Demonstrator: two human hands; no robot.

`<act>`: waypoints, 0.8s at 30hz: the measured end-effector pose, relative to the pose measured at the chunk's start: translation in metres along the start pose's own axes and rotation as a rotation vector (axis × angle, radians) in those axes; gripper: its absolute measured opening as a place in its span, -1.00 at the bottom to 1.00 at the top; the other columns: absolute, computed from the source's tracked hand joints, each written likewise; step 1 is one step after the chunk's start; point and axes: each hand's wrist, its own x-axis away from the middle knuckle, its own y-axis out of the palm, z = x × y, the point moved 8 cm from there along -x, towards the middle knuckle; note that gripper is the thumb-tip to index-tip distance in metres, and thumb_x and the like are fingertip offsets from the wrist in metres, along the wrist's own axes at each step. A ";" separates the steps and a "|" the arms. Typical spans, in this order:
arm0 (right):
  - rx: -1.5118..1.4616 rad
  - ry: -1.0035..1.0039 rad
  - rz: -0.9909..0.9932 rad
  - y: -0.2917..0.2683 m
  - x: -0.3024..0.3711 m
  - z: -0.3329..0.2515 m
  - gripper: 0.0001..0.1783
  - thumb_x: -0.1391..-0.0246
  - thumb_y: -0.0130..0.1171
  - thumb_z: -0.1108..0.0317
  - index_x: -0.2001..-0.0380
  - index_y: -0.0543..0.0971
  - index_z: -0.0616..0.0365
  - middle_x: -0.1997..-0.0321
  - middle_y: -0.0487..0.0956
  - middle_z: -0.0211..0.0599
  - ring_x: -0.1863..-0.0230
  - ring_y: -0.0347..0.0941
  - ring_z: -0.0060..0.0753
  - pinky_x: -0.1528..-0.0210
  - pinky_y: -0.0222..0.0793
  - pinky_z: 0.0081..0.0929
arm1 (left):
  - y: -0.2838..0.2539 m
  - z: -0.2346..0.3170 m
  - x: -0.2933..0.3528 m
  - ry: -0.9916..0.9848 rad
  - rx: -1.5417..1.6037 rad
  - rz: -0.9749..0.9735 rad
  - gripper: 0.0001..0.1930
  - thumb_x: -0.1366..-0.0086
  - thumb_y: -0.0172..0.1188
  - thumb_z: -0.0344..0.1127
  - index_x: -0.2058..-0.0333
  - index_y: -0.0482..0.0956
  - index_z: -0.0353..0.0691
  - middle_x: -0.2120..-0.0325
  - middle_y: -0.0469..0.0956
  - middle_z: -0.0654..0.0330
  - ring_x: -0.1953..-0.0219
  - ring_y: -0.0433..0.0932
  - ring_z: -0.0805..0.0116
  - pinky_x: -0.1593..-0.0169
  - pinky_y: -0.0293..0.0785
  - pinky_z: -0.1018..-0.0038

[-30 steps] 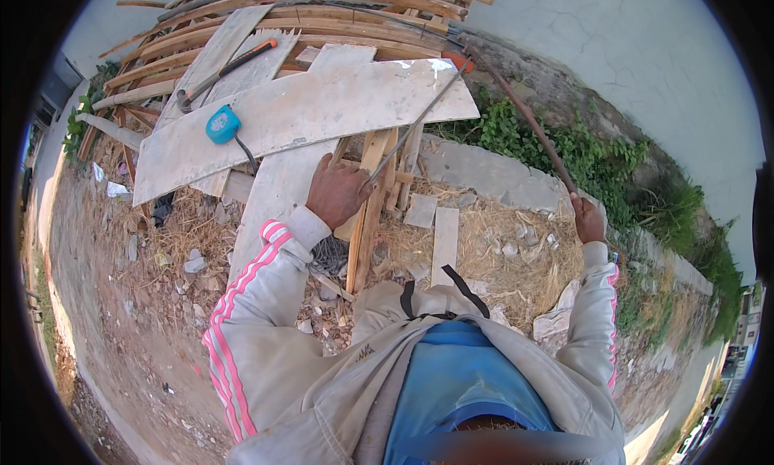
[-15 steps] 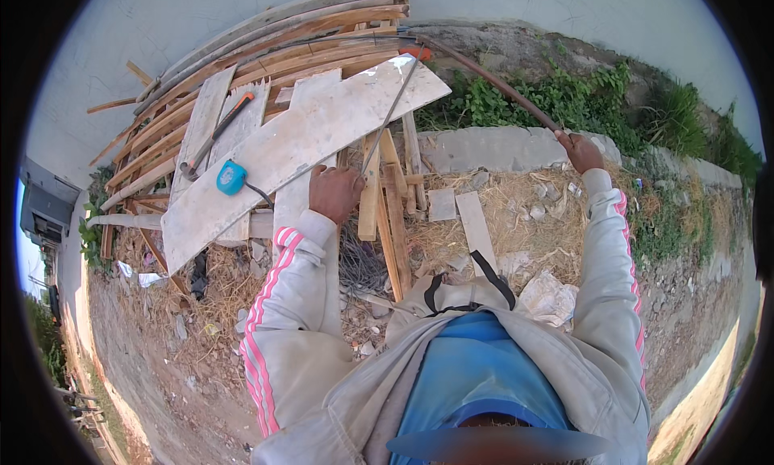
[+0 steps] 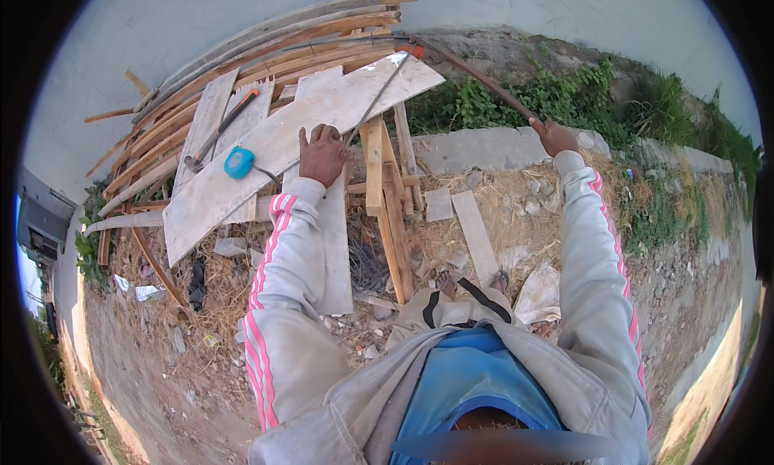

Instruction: The person bends a metal reinforcement bar into a rectangular shape using a manual bending jig fixed to a wooden workbench.

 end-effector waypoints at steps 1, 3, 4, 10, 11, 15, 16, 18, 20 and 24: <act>-0.016 0.019 -0.010 0.002 0.007 -0.004 -0.03 -0.24 -0.33 -0.53 0.18 0.65 0.24 0.16 0.66 0.19 0.05 0.58 0.28 0.00 0.43 0.13 | -0.001 -0.001 0.001 0.033 -0.003 0.033 -0.84 -0.20 0.27 -0.18 0.36 0.72 -0.09 0.04 0.47 0.27 -0.27 0.29 0.21 -0.41 -0.05 -0.31; -0.038 0.013 0.003 0.003 0.018 -0.012 -0.04 -0.25 -0.32 -0.53 0.19 0.65 0.22 0.19 0.67 0.18 0.07 0.58 0.28 0.02 0.44 0.14 | -0.001 -0.005 0.001 0.076 0.000 0.071 -0.85 -0.20 0.28 -0.19 0.36 0.72 -0.10 0.03 0.46 0.27 -0.28 0.28 0.21 -0.41 -0.04 -0.30; -0.046 0.009 0.018 0.003 0.023 -0.016 -0.04 -0.25 -0.32 -0.52 0.19 0.65 0.22 0.20 0.67 0.17 0.09 0.58 0.29 0.03 0.45 0.15 | 0.001 -0.013 0.001 0.026 -0.016 0.058 -0.85 -0.20 0.28 -0.19 0.36 0.72 -0.10 0.03 0.46 0.27 -0.28 0.28 0.21 -0.41 -0.04 -0.30; -0.042 -0.020 0.040 -0.014 0.021 -0.016 -0.10 -0.27 -0.26 -0.49 0.31 0.62 0.23 0.31 0.64 0.21 0.17 0.57 0.32 0.11 0.42 0.18 | 0.003 -0.015 0.001 0.009 0.047 0.068 -0.86 -0.17 0.29 -0.23 0.38 0.71 -0.12 0.03 0.47 0.25 -0.28 0.29 0.17 -0.39 -0.03 -0.31; -0.038 -0.021 0.079 -0.022 0.018 -0.013 -0.12 -0.27 -0.24 -0.48 0.33 0.61 0.23 0.33 0.63 0.21 0.19 0.57 0.32 0.13 0.42 0.18 | 0.003 -0.014 0.001 0.000 0.054 0.055 -0.86 -0.17 0.29 -0.22 0.38 0.72 -0.12 0.03 0.48 0.24 -0.28 0.29 0.17 -0.39 -0.03 -0.31; -0.047 -0.050 0.037 -0.020 0.014 -0.006 -0.21 -0.23 -0.03 -0.41 0.40 0.59 0.24 0.41 0.61 0.18 0.27 0.57 0.28 0.23 0.43 0.12 | 0.002 -0.002 0.001 -0.033 0.102 0.003 -0.84 -0.14 0.31 -0.20 0.37 0.74 -0.11 0.04 0.50 0.20 -0.30 0.28 0.10 -0.39 -0.06 -0.36; -0.057 -0.059 0.039 -0.016 0.016 -0.004 -0.24 -0.22 0.02 -0.39 0.41 0.59 0.24 0.44 0.60 0.17 0.30 0.57 0.27 0.26 0.42 0.09 | 0.001 0.003 0.001 -0.030 0.105 -0.010 -0.84 -0.15 0.31 -0.19 0.37 0.74 -0.11 0.04 0.50 0.20 -0.30 0.29 0.09 -0.39 -0.07 -0.37; -0.098 -0.079 0.050 -0.011 0.010 0.000 -0.27 -0.19 0.10 -0.35 0.43 0.59 0.25 0.48 0.58 0.13 0.35 0.55 0.25 0.30 0.40 0.05 | -0.001 0.013 -0.001 -0.006 0.086 -0.029 -0.82 -0.16 0.30 -0.16 0.36 0.74 -0.11 0.03 0.50 0.15 -0.29 0.30 0.04 -0.39 -0.08 -0.38; -0.146 -0.088 0.070 -0.008 0.003 0.009 -0.29 -0.17 0.16 -0.32 0.44 0.59 0.25 0.53 0.55 0.08 0.41 0.53 0.21 0.35 0.36 0.02 | -0.003 0.019 -0.002 -0.033 0.055 -0.058 -0.81 -0.17 0.31 -0.15 0.35 0.73 -0.10 0.03 0.50 0.14 -0.29 0.30 0.04 -0.39 -0.09 -0.38; -0.284 -0.085 0.048 -0.006 -0.013 0.033 -0.34 -0.17 0.22 -0.25 0.43 0.59 0.27 0.59 0.45 -0.03 0.53 0.41 -0.03 0.41 0.28 -0.13 | -0.011 0.027 -0.008 -0.090 0.038 -0.096 -0.78 -0.17 0.31 -0.15 0.27 0.70 -0.10 0.02 0.50 0.10 -0.24 0.34 0.08 -0.39 -0.08 -0.39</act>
